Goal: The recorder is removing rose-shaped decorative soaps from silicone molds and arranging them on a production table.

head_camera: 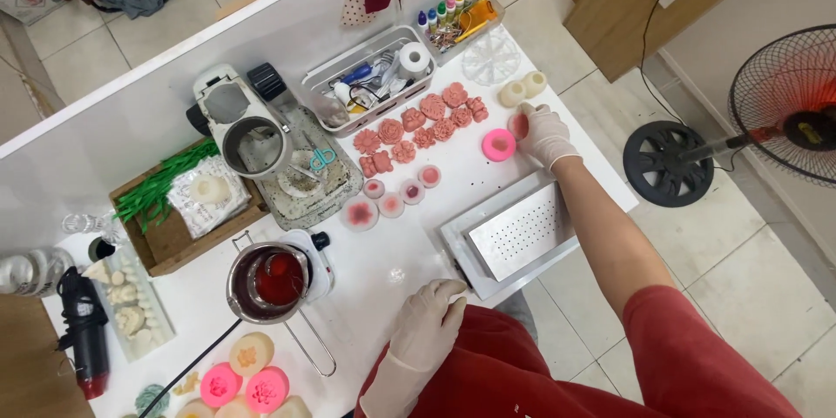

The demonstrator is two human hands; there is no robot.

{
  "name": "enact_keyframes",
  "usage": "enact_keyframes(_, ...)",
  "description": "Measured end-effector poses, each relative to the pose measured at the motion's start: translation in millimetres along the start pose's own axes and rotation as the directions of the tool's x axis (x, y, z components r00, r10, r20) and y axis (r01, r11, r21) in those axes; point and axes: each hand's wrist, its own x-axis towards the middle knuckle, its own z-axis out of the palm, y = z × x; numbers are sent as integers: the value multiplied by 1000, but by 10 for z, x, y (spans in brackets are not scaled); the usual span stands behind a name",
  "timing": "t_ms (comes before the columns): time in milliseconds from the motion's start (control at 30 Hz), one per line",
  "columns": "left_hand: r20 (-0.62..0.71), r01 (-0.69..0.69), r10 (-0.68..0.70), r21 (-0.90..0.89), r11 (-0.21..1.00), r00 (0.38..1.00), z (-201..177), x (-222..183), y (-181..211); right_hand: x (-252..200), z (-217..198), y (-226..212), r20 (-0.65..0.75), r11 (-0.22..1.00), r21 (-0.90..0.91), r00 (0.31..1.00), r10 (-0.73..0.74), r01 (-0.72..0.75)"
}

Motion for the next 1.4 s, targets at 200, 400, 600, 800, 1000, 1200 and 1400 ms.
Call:
enact_keyframes(200, -10, 102, -102, -31, 994, 995, -88, -125, -106, 115, 123, 253, -39, 992, 14, 991, 128, -127)
enact_keyframes(400, -140, 304, -396, -433, 849, 908, -22, 142, -103, -1093, -733, -452, -393, 995, -11, 914, -99, 103)
enact_keyframes(600, -3, 196, -347, -822, 535, 938, -196, 498, 306, -2627, -1320, -1366, -238, 773, 352, 849, -472, 529)
enact_keyframes(800, -10, 135, -330, -901, 413, 944, -315, 208, 581, -3034, -1420, -1582, -192, 721, 340, 795, -575, 604)
enact_keyframes(1000, -3, 151, -420, -931, 333, 908, -446, 52, 669, -3186, -1370, -1616, -195, 687, 395, 786, -586, 610)
enact_keyframes(1200, -65, 76, -390, -939, 336, 919, -363, -18, 530, -3178, -1083, -1438, -281, 497, 582, 733, -620, 644)
enact_keyframes(1400, -153, 14, -360, -907, 421, 920, -199, -85, 374, -3013, -597, -1278, 83, 342, 939, 953, -293, 24)
